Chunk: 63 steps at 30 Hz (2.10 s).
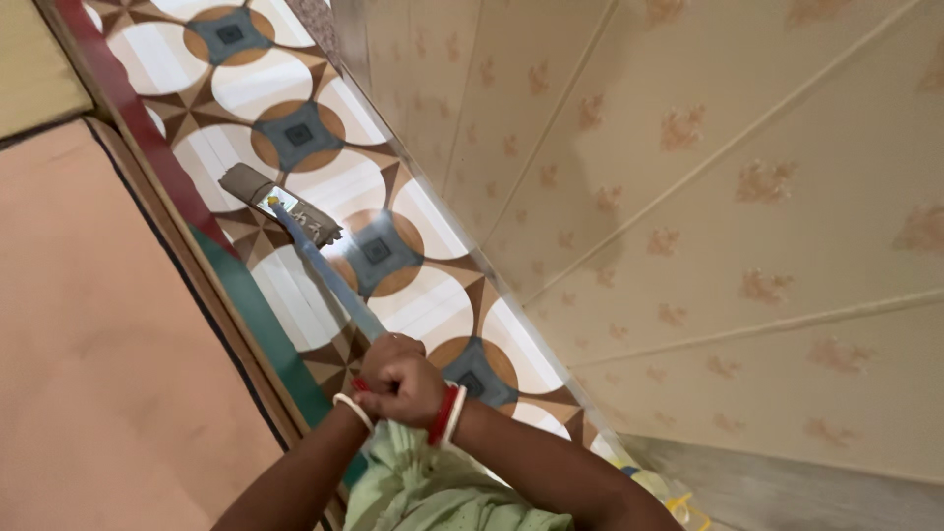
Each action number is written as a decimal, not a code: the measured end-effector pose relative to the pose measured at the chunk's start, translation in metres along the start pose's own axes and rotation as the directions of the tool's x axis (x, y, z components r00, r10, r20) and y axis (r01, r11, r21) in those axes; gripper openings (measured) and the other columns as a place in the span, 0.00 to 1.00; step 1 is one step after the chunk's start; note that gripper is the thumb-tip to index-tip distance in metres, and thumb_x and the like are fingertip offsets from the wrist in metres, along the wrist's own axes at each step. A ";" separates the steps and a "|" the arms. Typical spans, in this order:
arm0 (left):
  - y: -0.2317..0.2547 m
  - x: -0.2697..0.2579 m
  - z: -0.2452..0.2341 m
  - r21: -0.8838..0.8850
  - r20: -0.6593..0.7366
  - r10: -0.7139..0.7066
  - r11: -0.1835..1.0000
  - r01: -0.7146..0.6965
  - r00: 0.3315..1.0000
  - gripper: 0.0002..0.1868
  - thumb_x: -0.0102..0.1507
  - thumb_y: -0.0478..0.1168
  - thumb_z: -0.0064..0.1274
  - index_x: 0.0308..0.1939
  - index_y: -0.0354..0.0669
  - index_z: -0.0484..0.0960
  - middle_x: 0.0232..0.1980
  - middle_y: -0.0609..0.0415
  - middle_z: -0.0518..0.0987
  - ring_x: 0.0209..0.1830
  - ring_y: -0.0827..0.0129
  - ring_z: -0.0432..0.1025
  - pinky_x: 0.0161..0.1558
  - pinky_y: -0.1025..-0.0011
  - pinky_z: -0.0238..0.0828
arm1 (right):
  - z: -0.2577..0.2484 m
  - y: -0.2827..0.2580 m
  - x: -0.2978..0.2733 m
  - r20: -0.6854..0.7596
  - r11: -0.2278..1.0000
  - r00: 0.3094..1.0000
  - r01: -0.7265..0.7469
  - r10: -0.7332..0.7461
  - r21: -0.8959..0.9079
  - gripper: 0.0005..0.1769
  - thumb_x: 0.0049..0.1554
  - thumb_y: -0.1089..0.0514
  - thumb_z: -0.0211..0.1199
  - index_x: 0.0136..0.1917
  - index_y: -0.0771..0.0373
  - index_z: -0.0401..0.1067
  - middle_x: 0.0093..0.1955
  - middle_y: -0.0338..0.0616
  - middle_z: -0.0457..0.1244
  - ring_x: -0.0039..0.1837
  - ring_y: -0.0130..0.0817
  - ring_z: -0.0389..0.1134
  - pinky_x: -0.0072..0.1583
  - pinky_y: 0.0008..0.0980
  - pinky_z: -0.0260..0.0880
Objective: The person mops a patterned tiled floor using a flat mop, moving it back and forth across the room. They navigate around furniture including a bed and plastic chairs, covering the floor area near the doorway.
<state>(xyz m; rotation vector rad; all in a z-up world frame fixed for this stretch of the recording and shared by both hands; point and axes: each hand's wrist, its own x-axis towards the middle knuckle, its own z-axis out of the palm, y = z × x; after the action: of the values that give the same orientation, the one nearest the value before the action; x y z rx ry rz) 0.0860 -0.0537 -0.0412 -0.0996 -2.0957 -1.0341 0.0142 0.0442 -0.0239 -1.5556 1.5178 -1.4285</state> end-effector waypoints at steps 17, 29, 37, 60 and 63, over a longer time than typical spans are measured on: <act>0.005 0.079 0.011 -0.096 0.248 -0.128 0.983 0.156 0.960 0.10 0.57 0.46 0.53 0.27 0.44 0.77 0.31 0.53 0.78 0.31 0.63 0.71 0.37 0.69 0.66 | -0.123 -0.138 0.071 0.186 0.961 0.978 -0.135 0.091 0.242 0.27 0.63 0.54 0.66 0.28 0.65 0.59 0.26 0.41 0.53 0.31 0.29 0.52 0.37 0.31 0.54; -0.029 0.023 0.004 -0.139 0.238 -0.044 0.987 0.079 0.970 0.09 0.58 0.45 0.53 0.29 0.44 0.78 0.32 0.54 0.79 0.32 0.64 0.72 0.37 0.69 0.67 | -0.109 -0.171 0.104 0.160 0.969 0.979 0.087 -0.125 0.229 0.34 0.59 0.46 0.73 0.26 0.60 0.54 0.27 0.42 0.53 0.32 0.39 0.59 0.39 0.33 0.55; -0.130 -0.047 -0.042 0.062 0.435 -0.483 0.858 0.510 0.760 0.09 0.58 0.45 0.53 0.30 0.43 0.79 0.32 0.54 0.80 0.32 0.65 0.72 0.37 0.69 0.68 | -0.046 -0.074 0.119 0.140 0.984 0.985 0.123 -0.105 -0.127 0.42 0.60 0.29 0.59 0.19 0.58 0.54 0.20 0.43 0.48 0.25 0.36 0.53 0.35 0.33 0.50; -0.095 -0.077 0.057 0.224 0.560 -0.639 0.730 0.646 0.528 0.09 0.60 0.43 0.51 0.32 0.42 0.80 0.33 0.55 0.81 0.34 0.67 0.74 0.37 0.69 0.70 | -0.053 -0.033 -0.021 0.035 0.996 0.999 -0.027 0.030 -0.082 0.29 0.59 0.42 0.67 0.26 0.62 0.70 0.27 0.43 0.63 0.32 0.35 0.66 0.39 0.33 0.65; -0.060 -0.088 0.098 0.201 0.581 -0.608 0.752 0.628 0.542 0.09 0.61 0.43 0.51 0.32 0.42 0.80 0.34 0.55 0.81 0.34 0.68 0.75 0.37 0.69 0.70 | -0.078 -0.069 -0.074 -0.031 0.998 0.999 -0.026 0.028 0.065 0.21 0.56 0.45 0.68 0.31 0.60 0.72 0.36 0.42 0.66 0.39 0.37 0.69 0.42 0.35 0.68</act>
<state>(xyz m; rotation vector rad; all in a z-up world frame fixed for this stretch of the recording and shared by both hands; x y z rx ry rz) 0.0637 -0.0022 -0.1749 0.3865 -2.8204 -1.6269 -0.0177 0.1507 0.0384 -1.4751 1.4902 -1.4785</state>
